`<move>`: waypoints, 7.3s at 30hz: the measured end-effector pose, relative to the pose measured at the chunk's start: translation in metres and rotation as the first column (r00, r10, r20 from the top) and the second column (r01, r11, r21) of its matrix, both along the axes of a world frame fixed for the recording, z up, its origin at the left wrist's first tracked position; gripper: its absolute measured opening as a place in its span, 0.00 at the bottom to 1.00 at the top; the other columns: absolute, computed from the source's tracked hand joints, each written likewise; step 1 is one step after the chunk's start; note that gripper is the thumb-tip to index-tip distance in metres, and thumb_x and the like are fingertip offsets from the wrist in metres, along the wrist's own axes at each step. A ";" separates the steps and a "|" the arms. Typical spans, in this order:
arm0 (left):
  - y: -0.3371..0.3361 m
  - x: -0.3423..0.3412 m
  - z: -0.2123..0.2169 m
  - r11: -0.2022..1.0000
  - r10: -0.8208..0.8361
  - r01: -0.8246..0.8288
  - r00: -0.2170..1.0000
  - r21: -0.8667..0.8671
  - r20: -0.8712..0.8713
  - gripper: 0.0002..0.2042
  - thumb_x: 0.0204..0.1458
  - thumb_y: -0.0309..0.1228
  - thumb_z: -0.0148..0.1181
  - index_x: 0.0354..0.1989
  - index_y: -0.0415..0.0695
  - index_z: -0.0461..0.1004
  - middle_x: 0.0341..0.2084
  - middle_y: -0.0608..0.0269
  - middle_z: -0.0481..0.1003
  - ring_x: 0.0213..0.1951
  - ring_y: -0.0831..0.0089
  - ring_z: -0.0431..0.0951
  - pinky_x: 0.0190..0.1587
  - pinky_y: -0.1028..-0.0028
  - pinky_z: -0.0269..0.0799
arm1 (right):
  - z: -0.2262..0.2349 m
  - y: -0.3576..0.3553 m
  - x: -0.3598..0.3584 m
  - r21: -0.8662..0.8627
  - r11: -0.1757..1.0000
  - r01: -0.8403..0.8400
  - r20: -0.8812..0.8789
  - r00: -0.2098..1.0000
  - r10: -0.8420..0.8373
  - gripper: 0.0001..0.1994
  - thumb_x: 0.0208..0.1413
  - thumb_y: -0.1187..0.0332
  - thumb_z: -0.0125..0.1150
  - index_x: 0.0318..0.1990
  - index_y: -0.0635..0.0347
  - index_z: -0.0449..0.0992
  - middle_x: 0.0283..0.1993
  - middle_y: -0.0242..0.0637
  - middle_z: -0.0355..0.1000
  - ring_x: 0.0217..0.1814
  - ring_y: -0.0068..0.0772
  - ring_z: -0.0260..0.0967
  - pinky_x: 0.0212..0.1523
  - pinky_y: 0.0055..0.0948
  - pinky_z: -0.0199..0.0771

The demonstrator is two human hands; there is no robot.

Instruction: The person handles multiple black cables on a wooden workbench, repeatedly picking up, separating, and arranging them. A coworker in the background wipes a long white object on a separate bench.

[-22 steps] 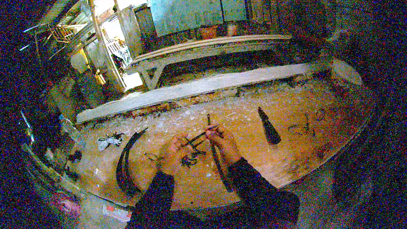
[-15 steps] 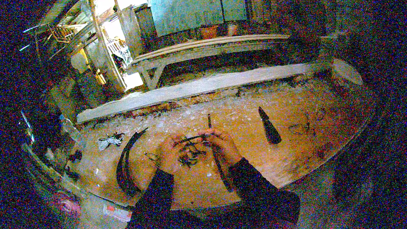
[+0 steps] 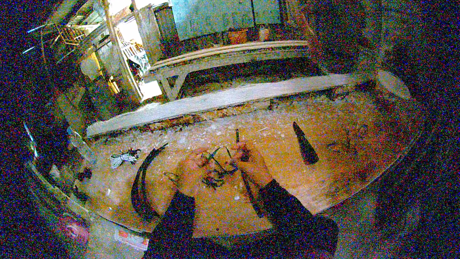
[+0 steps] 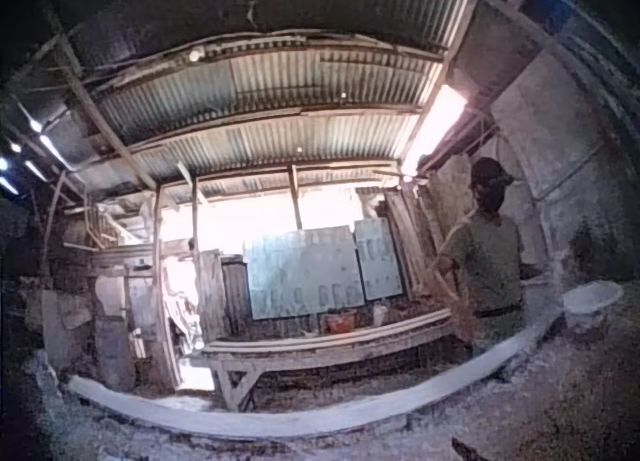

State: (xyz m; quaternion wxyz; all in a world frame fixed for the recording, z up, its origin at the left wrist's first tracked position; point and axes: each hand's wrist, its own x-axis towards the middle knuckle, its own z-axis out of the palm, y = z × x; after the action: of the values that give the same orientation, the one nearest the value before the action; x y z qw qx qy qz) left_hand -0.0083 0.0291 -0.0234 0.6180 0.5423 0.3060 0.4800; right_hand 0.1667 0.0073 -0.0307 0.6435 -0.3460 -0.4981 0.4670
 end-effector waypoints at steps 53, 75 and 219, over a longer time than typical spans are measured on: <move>0.007 -0.001 -0.017 0.960 0.204 -0.169 0.968 0.225 -0.144 0.02 0.42 0.20 0.54 0.26 0.37 0.69 0.23 0.66 0.70 0.24 0.80 0.70 0.25 0.82 0.66 | 0.013 -0.015 0.002 -0.076 0.934 -0.349 0.057 0.934 0.353 0.05 0.41 0.78 0.58 0.23 0.59 0.67 0.29 0.31 0.67 0.32 0.22 0.65 0.36 0.19 0.63; -0.002 -0.001 -0.011 0.985 -0.025 0.069 0.963 0.155 -0.270 0.07 0.42 0.29 0.58 0.23 0.43 0.65 0.14 0.73 0.65 0.16 0.85 0.63 0.18 0.84 0.59 | 0.011 -0.007 -0.003 0.055 0.952 0.301 0.037 0.952 -0.303 0.07 0.47 0.73 0.53 0.35 0.60 0.72 0.25 0.27 0.57 0.29 0.19 0.56 0.32 0.15 0.58; 0.005 -0.006 -0.017 0.950 -0.134 0.218 0.931 0.224 -0.339 0.06 0.40 0.26 0.59 0.22 0.40 0.68 0.20 0.71 0.68 0.24 0.82 0.66 0.28 0.82 0.62 | -0.001 -0.009 0.002 -0.064 0.949 -0.308 -0.031 0.951 0.306 0.05 0.41 0.80 0.55 0.23 0.59 0.67 0.26 0.30 0.68 0.30 0.22 0.66 0.35 0.22 0.65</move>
State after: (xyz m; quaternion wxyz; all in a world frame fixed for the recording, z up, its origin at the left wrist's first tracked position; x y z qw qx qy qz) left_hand -0.0143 0.0341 -0.0404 0.5252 0.7139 0.2866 0.3638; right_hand 0.1691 -0.0012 -0.0317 0.5562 -0.2811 -0.5228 0.5816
